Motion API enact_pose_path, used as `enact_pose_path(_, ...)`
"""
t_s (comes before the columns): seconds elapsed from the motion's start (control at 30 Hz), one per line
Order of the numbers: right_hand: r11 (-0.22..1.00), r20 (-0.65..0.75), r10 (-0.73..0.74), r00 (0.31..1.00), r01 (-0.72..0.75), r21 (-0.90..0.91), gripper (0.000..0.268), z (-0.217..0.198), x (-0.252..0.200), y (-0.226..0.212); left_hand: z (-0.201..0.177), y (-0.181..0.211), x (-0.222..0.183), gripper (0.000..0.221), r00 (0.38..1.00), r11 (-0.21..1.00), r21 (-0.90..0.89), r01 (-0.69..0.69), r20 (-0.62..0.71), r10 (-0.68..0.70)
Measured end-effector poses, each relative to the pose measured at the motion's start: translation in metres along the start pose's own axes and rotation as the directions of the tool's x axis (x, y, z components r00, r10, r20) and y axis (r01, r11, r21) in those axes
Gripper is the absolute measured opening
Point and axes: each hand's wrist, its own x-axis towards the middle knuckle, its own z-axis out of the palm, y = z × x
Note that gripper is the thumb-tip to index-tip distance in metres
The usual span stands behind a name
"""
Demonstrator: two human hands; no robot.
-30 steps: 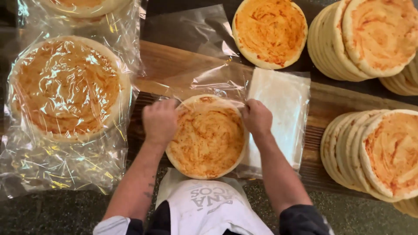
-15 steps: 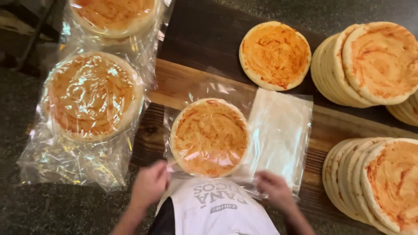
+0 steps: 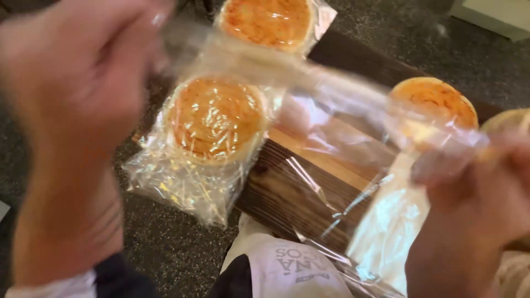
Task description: The person is taking individual pizza bases from stacks and placing them into clear plastic bags on a wooden table.
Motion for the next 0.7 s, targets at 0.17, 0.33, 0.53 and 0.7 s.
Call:
enact_pose_path(0.17, 0.858, 0.336, 0.3, 0.893, -0.098, -0.505, 0.011, 0.075, -0.065, 0.009, -0.082, -0.011, -0.11, 0.016, 0.764, 0.658, -0.391, 0.643, 0.376, -0.523)
enact_pose_path(0.33, 0.784, 0.421, 0.605, 0.675, -0.414, -0.463, 0.051, 0.092, -0.026, 0.19, -0.017, -0.08, -0.245, 0.052, 0.487, 0.125, -0.529, 0.839, 0.63, -0.605)
enact_pose_path(0.53, 0.677, 0.055, 0.648, 0.76, -0.542, -0.498, 0.054, 0.138, -0.013, 0.262, 0.041, -0.068, -0.214, 0.087, 0.006, -0.185, -0.184, 0.965, 0.725, -0.689)
enact_pose_path(0.7, 0.707, 0.106, 0.54, 0.835, -0.382, -0.595, 0.062, 0.129, -0.025, 0.233, 0.051, -0.071, -0.237, 0.082, 0.07, -0.084, -0.185, 0.979, 0.697, -0.713)
